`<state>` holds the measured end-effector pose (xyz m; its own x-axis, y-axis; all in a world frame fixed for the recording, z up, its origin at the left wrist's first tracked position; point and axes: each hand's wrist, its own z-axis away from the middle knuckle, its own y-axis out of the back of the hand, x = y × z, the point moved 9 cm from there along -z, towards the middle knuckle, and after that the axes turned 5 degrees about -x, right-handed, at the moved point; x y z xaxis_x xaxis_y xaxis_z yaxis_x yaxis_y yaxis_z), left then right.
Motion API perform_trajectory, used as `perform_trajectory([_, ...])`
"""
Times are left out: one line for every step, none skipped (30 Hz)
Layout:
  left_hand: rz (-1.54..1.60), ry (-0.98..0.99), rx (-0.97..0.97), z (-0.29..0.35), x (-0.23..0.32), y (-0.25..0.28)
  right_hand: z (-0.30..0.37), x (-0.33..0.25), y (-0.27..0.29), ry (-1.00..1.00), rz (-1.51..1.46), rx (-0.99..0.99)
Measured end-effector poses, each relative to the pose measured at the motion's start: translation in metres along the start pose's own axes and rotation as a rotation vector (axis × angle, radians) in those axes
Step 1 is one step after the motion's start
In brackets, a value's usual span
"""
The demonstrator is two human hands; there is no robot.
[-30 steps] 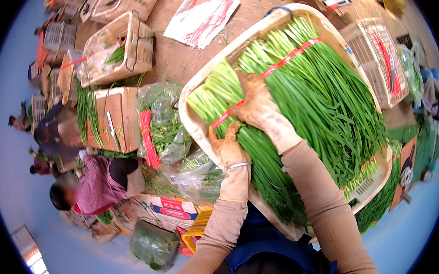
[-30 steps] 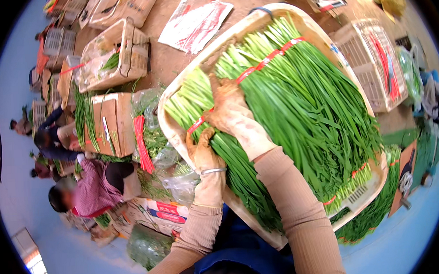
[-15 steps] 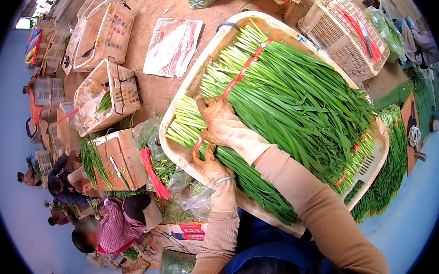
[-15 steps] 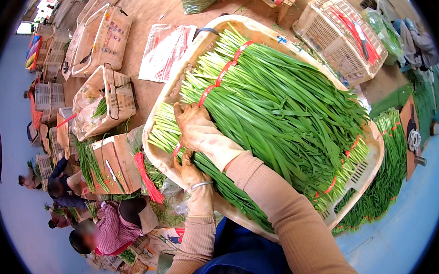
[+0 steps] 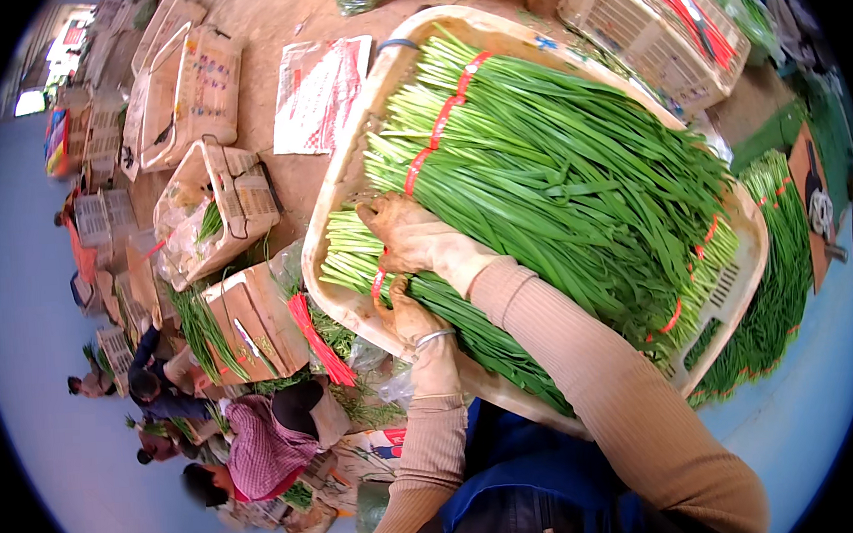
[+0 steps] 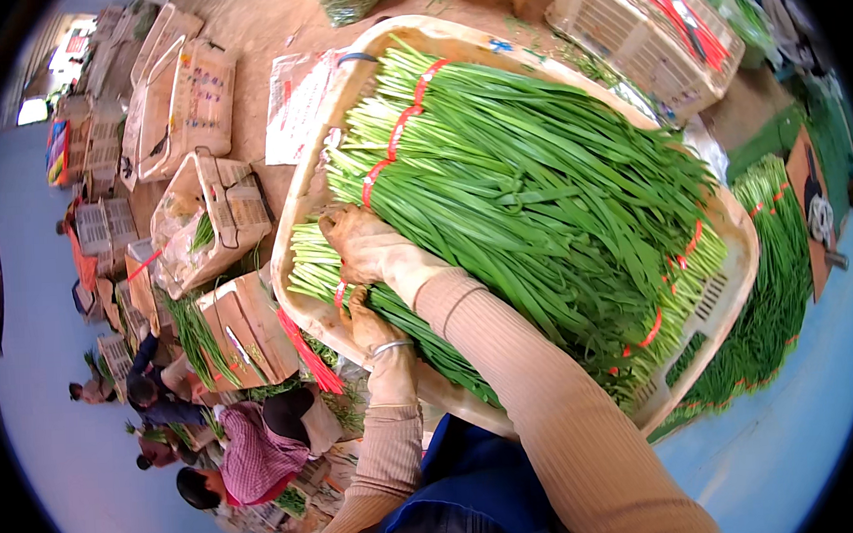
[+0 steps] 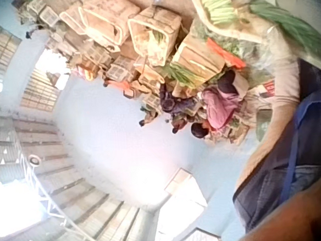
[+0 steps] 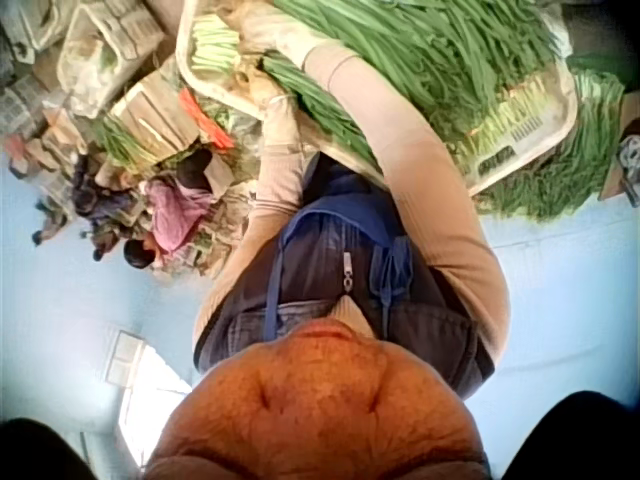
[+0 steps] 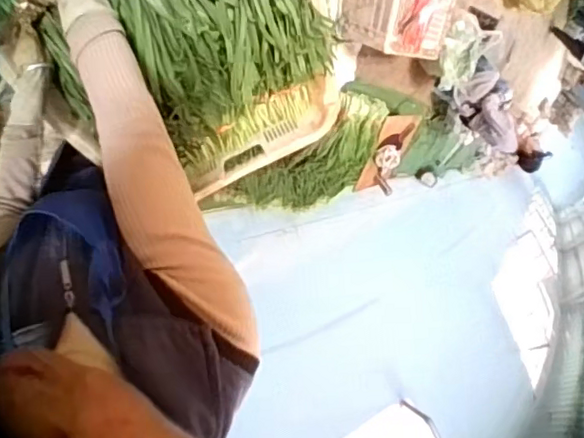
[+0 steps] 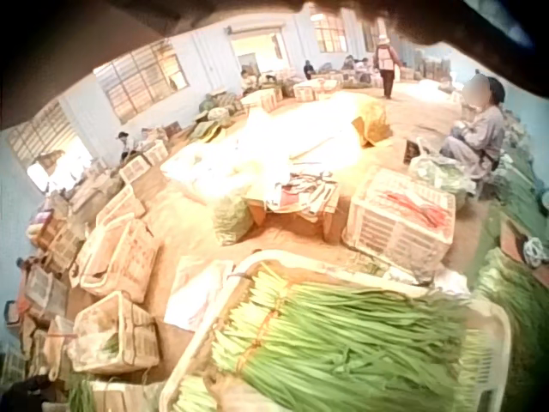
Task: The person repeatedly picks up bundles of green leafy vegetables from a large pile on the floor and places them into a white plastic crate. The person arranges the bundles neatly within the crate, repeating this process to fill the container.
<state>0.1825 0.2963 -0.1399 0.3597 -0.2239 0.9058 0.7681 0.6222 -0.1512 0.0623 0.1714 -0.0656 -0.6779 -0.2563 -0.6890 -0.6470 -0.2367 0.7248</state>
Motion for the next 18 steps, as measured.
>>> perform_trajectory([-0.001, 0.006, -0.038, -0.005, -0.003, 0.004, -0.001, 0.002, -0.004, -0.047, 0.013, -0.018])
perform_trajectory([0.004, 0.008, -0.081, -0.006, -0.004, 0.001, 0.001, 0.002, 0.000, -0.049, 0.036, 0.018])
perform_trajectory([-0.088, 0.011, -0.071, 0.003, 0.011, -0.004, 0.002, -0.002, 0.000, -0.064, 0.086, -0.025])
perform_trajectory([-0.236, -0.039, -0.053, -0.011, 0.009, 0.012, 0.004, -0.005, 0.000, -0.079, 0.136, -0.068])
perform_trajectory([-0.351, -0.113, -0.113, -0.019, 0.011, 0.022, 0.006, -0.014, -0.001, -0.045, 0.187, -0.065])
perform_trajectory([-0.469, -0.174, -0.187, -0.013, 0.020, 0.013, 0.011, -0.015, 0.003, -0.033, 0.242, -0.064])
perform_trajectory([-0.836, -0.307, -0.224, 0.003, 0.036, 0.008, 0.021, -0.016, 0.012, 0.011, 0.212, -0.012])
perform_trajectory([-1.139, -0.444, -0.189, 0.022, 0.049, -0.002, 0.032, -0.009, 0.026, -0.020, 0.247, 0.108])
perform_trajectory([-1.160, -0.592, -0.325, 0.047, 0.067, -0.025, 0.042, -0.007, 0.037, -0.036, 0.279, 0.223])
perform_trajectory([-1.164, -0.731, -0.484, 0.075, 0.077, -0.049, 0.059, 0.001, 0.048, -0.071, 0.324, 0.336])
perform_trajectory([-1.180, -0.791, -0.599, 0.094, 0.083, -0.059, 0.074, 0.009, 0.065, -0.179, 0.341, 0.376])
perform_trajectory([-1.180, -0.853, -0.668, 0.112, 0.086, -0.069, 0.087, 0.016, 0.081, -0.270, 0.281, 0.334])
perform_trajectory([-1.229, -0.882, -0.776, 0.124, 0.078, -0.077, 0.093, 0.030, 0.081, -0.345, 0.275, 0.327])
perform_trajectory([-1.277, -0.926, -0.886, 0.138, 0.070, -0.082, 0.099, 0.041, 0.083, -0.418, 0.266, 0.336])
perform_trajectory([-1.317, -0.937, -0.937, 0.149, 0.058, -0.084, 0.097, 0.043, 0.077, -0.411, 0.274, 0.282])
perform_trajectory([-1.343, -0.900, -1.003, 0.153, 0.045, -0.082, 0.091, 0.042, 0.069, -0.406, 0.280, 0.227])
perform_trajectory([-1.334, -0.940, -1.036, 0.156, 0.034, -0.079, 0.086, 0.046, 0.060, -0.406, 0.289, 0.172])
perform_trajectory([-1.335, -0.978, -1.063, 0.159, 0.027, -0.075, 0.083, 0.047, 0.055, -0.372, 0.251, 0.164])
